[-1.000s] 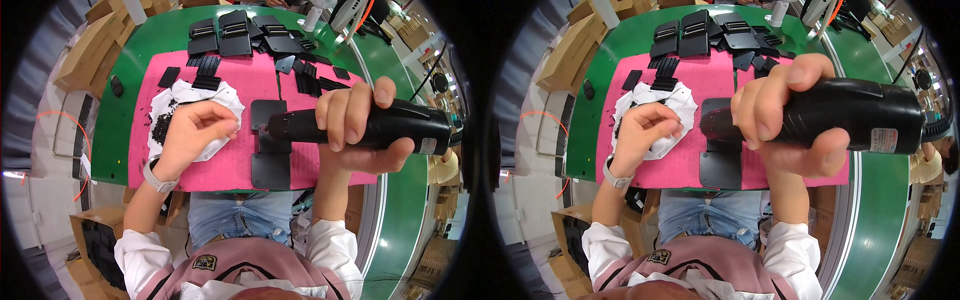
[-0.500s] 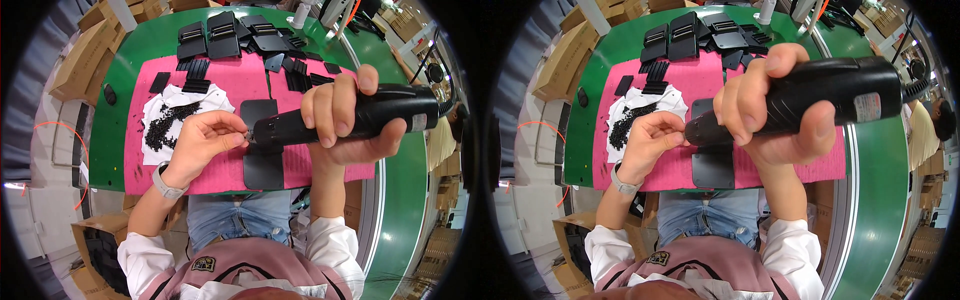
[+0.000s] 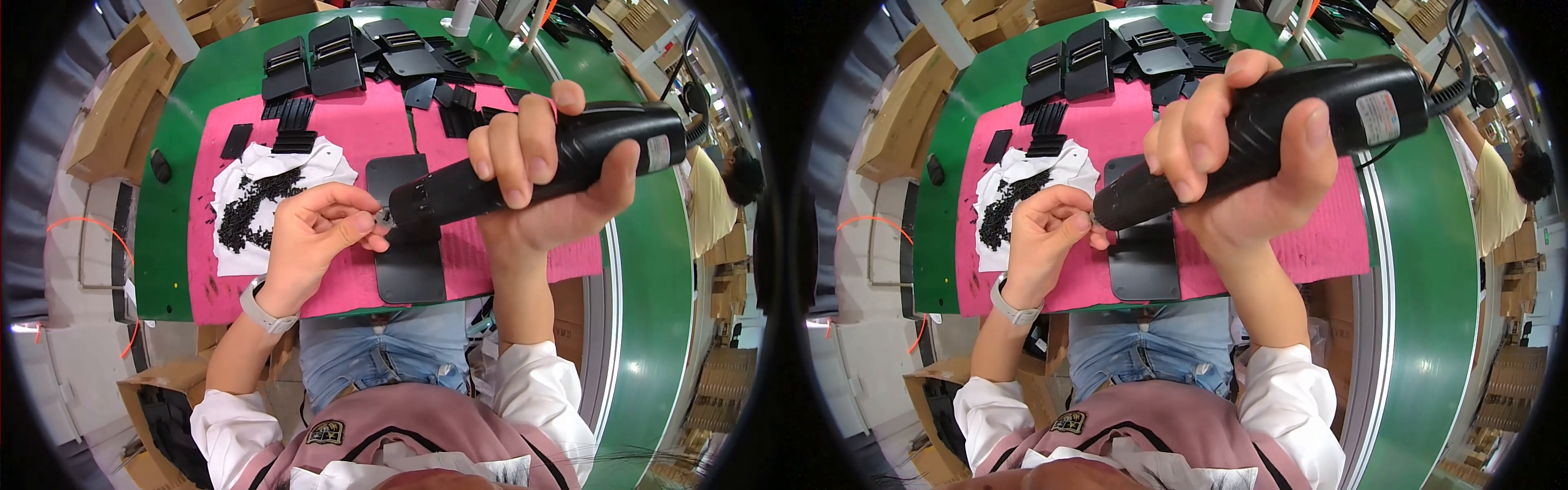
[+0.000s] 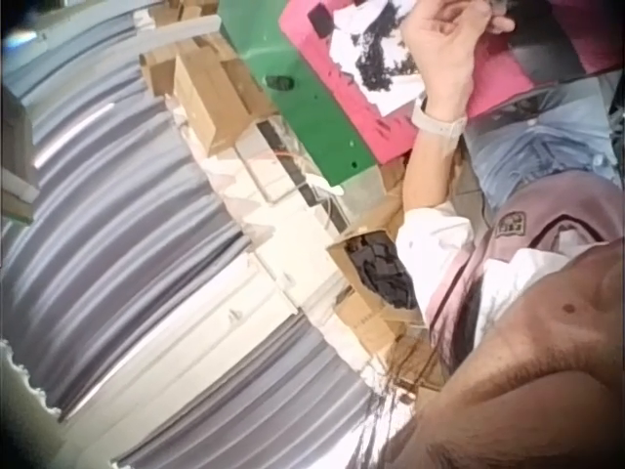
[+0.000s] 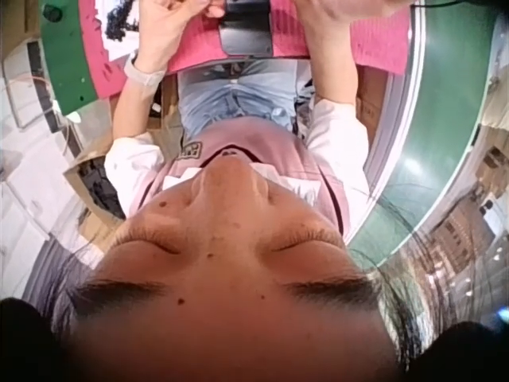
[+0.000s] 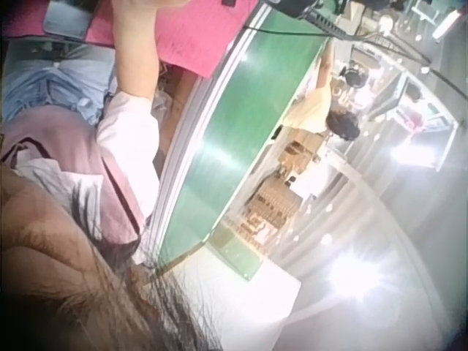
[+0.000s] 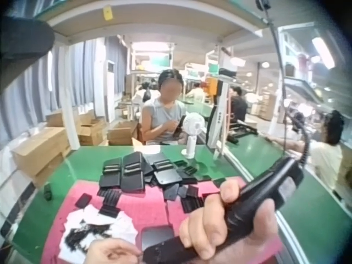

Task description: Assembling black plastic components using an electric screwdriver at a factory workbench.

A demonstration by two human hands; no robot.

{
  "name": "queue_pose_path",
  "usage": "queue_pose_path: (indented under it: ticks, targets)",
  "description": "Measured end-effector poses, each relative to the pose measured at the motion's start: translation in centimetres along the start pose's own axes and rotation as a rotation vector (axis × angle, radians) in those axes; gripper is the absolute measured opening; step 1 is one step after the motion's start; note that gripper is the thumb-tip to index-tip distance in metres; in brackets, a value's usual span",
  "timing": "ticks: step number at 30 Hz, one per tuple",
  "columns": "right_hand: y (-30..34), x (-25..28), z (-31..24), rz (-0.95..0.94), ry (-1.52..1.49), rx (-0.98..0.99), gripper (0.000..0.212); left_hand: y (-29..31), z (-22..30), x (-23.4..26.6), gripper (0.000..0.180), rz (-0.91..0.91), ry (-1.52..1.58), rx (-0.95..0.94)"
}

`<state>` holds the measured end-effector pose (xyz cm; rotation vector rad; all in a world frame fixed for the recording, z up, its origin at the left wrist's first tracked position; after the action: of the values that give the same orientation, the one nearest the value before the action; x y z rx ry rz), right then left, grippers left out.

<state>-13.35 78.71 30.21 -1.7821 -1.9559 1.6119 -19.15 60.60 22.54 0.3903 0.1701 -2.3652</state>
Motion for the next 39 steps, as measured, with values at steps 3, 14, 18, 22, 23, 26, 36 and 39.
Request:
queue_pose_path:
  ticks: [3,14,18,22,23,26,36,39]
  targets:
    - [-0.8,0.4,-0.9,0.018,-0.048,-0.01,0.053,-0.2,0.2,-1.6,0.054,-0.065,-0.149,-0.192]
    - [-1.1,0.3,-1.1,0.062,0.579,-0.28,0.045,-0.8,-0.5,-3.3,0.038,-0.108,-1.088,-0.554]
    - [-1.2,0.1,-0.8,0.066,0.628,-0.295,0.042,-0.9,-0.6,-3.2,0.032,-0.097,-1.073,-0.554]
    - [-1.0,-0.2,-0.7,0.058,0.682,-0.307,0.04,-0.8,-0.7,-3.2,0.029,-0.099,-1.081,-0.55]
    - [-0.9,-0.3,-0.7,0.073,0.687,-0.299,0.039,-0.8,-0.7,-3.2,0.029,-0.092,-1.071,-0.553]
    - [-0.9,-0.1,-0.9,0.088,0.638,-0.298,0.041,-0.8,-0.8,-3.2,0.029,-0.084,-1.058,-0.555]
    - [-0.8,-0.1,-1.1,0.094,0.585,-0.261,0.044,-0.9,-0.7,-3.1,0.028,-0.088,-1.033,-0.568]
    - [-0.9,0.0,-1.0,0.085,0.595,-0.26,0.044,-0.9,-0.8,-3.1,0.028,-0.09,-1.044,-0.576]
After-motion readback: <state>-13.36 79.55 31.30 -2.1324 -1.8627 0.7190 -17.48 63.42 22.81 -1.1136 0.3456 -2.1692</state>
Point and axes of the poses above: each hand's wrist, its own y-axis away from the middle knuckle, its own x-axis out of the back of the hand, z = x × y, the point moved 3 cm from there along -y, towards the middle knuckle
